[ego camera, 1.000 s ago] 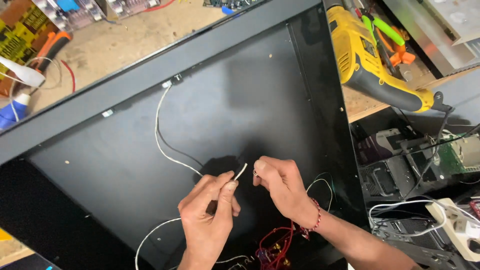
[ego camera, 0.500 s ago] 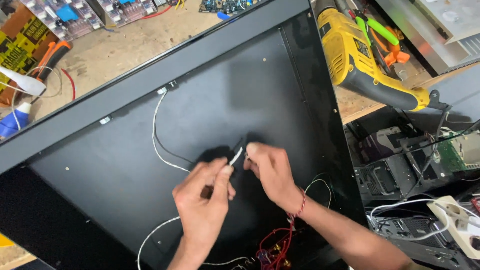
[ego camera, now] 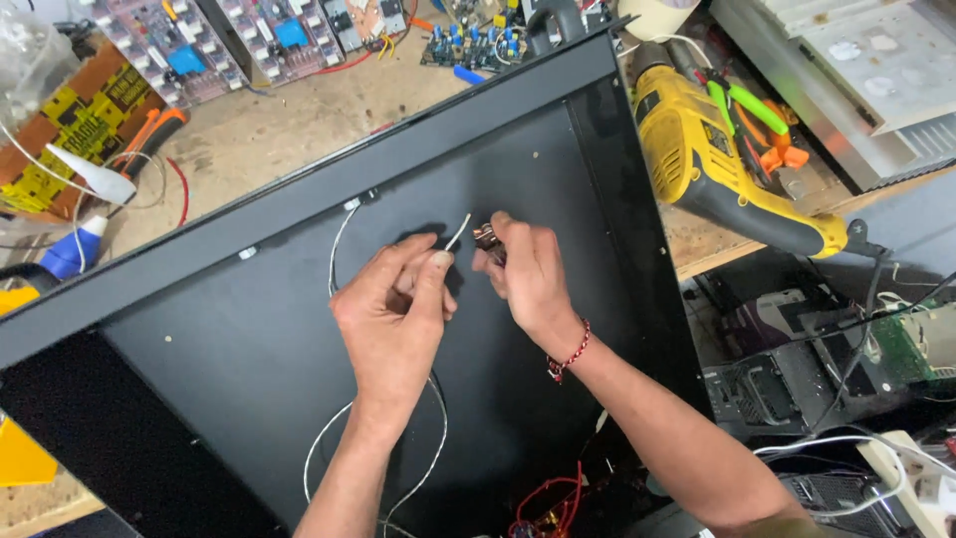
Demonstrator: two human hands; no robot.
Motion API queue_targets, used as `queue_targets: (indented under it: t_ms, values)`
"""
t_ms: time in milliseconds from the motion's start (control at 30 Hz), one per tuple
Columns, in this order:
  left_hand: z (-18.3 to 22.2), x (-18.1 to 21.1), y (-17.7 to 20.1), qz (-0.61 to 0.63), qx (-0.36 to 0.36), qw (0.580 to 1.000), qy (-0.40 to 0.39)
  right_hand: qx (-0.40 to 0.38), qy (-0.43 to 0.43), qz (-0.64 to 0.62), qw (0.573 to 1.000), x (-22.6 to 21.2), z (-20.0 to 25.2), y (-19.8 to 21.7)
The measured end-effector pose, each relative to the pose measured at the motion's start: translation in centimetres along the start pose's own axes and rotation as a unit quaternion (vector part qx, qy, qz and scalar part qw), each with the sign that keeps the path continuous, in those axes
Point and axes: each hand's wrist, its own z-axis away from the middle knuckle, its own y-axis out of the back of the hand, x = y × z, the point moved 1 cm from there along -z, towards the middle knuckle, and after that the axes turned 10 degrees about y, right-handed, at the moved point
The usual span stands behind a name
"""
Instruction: Preparing electrical wires by stripping insulation, twisting them together, and soldering the connection inside an enclosure.
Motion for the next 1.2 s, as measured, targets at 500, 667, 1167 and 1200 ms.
queue_targets:
  t_ms: [500, 667, 1167, 1200]
  values:
    - [-1.9, 0.3, -1.7, -0.002, -0.013, 1.000, 0.003, 0.012, -0.009, 0.003, 1.000, -2.7, -1.3, 0.6]
    - [-2.1, -0.1, -1.6, -0.005, -0.017, 1.000, 0.000, 0.016, 0.001, 0.001, 1.000, -1.6, -1.2, 0.9]
    - [-2.2, 0.5, -1.5, -0.030, -0.022, 0.999, -0.002, 0.028, 0.017, 0.015, 0.999, -1.4, -1.1, 0.7]
    - [-2.1, 0.6, -1.5, -0.034, -0.022, 0.999, 0.000, 0.035, 0.018, 0.021, 0.999, -1.6, -1.0, 0.6]
